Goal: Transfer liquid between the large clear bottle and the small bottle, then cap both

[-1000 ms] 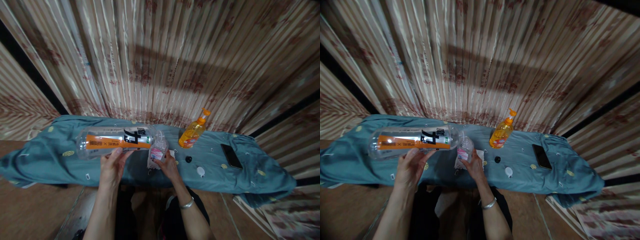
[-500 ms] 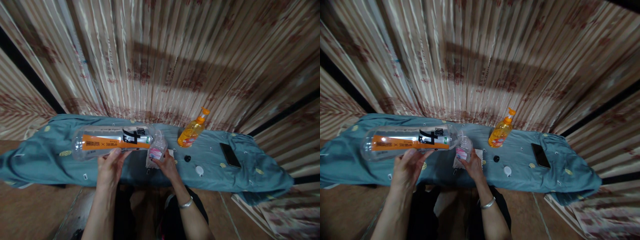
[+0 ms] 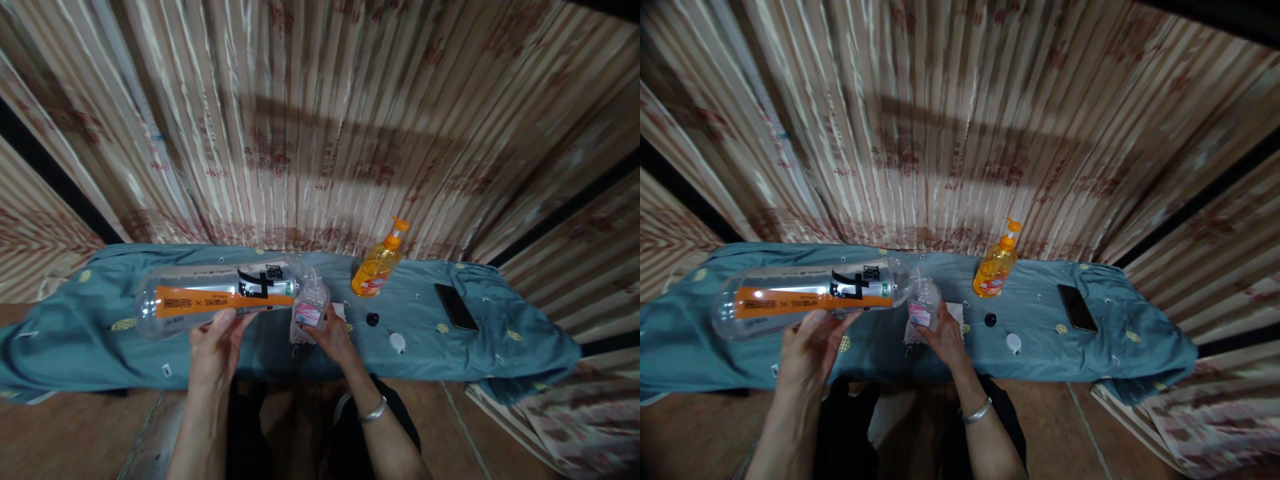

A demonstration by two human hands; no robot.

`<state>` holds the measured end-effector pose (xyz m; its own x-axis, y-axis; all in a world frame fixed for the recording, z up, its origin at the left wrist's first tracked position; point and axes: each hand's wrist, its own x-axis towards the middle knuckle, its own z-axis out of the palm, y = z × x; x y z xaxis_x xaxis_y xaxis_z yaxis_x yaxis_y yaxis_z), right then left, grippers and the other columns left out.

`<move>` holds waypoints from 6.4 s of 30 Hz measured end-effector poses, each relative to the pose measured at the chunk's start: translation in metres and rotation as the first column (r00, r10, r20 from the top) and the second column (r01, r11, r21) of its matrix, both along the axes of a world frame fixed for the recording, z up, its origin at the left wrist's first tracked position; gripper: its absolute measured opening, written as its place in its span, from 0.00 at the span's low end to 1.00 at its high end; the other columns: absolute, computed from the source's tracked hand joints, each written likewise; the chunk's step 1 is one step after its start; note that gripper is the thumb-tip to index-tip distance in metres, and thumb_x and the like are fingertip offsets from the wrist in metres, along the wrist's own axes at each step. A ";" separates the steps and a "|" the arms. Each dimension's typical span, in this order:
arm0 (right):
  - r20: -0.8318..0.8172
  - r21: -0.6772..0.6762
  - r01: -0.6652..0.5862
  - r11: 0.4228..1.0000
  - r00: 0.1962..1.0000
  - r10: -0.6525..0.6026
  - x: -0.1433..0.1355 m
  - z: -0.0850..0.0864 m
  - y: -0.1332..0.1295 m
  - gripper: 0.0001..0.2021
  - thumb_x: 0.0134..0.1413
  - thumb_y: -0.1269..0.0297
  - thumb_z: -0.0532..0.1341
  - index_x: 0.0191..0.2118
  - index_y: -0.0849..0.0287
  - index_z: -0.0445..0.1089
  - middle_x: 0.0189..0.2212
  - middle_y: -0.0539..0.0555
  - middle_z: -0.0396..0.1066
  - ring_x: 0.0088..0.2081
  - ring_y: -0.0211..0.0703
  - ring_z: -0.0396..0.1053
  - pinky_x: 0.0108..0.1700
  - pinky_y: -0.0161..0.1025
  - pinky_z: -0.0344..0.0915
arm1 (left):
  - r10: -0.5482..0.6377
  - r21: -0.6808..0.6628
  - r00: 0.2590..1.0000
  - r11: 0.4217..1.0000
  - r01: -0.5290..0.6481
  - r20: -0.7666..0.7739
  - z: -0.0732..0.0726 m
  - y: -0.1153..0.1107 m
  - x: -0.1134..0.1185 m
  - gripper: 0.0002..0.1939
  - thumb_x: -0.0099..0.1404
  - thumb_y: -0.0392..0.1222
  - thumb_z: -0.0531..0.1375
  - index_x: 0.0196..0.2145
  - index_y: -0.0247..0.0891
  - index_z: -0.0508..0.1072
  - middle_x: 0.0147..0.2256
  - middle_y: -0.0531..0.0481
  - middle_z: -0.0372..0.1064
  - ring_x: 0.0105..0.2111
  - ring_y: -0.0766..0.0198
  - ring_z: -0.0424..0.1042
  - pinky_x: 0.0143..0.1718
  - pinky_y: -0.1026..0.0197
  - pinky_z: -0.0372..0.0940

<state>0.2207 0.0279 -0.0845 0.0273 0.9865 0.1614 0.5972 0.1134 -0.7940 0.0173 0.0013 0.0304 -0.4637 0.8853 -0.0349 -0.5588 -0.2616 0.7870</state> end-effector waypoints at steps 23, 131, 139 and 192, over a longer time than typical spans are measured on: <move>-0.014 0.023 0.003 1.000 1.000 -0.003 0.001 -0.005 0.000 0.31 0.51 0.63 0.70 0.60 0.59 0.62 0.47 0.59 0.78 0.50 0.56 0.76 0.52 0.48 0.72 | -0.003 -0.019 1.000 1.000 0.003 -0.011 0.000 0.001 -0.002 0.22 0.34 0.38 0.75 0.28 0.40 0.73 0.23 0.56 0.73 0.30 0.58 0.76 0.38 0.49 0.77; -0.158 -0.011 -0.011 1.000 0.987 0.009 0.002 0.000 -0.005 0.27 0.53 0.62 0.69 0.59 0.56 0.65 0.48 0.58 0.78 0.49 0.56 0.77 0.53 0.54 0.73 | 0.070 -0.094 0.997 0.993 -0.071 -0.009 -0.002 0.002 0.000 0.25 0.30 0.37 0.77 0.29 0.40 0.74 0.23 0.58 0.74 0.20 0.66 0.72 0.26 0.61 0.74; -0.156 0.019 0.003 1.000 0.988 0.000 0.002 -0.003 -0.005 0.27 0.52 0.62 0.69 0.58 0.55 0.66 0.48 0.59 0.79 0.49 0.56 0.77 0.52 0.52 0.74 | 0.071 -0.078 0.997 0.994 -0.072 -0.006 0.002 0.000 0.003 0.28 0.29 0.36 0.76 0.33 0.41 0.76 0.25 0.56 0.75 0.21 0.64 0.73 0.26 0.61 0.74; -0.158 0.022 -0.015 1.000 0.987 0.019 0.004 -0.006 -0.004 0.27 0.53 0.61 0.68 0.58 0.55 0.65 0.47 0.58 0.79 0.49 0.57 0.77 0.54 0.56 0.73 | -0.012 -0.057 1.000 0.998 0.010 -0.027 -0.003 -0.001 0.000 0.25 0.34 0.46 0.78 0.30 0.40 0.75 0.25 0.53 0.74 0.29 0.53 0.77 0.38 0.45 0.75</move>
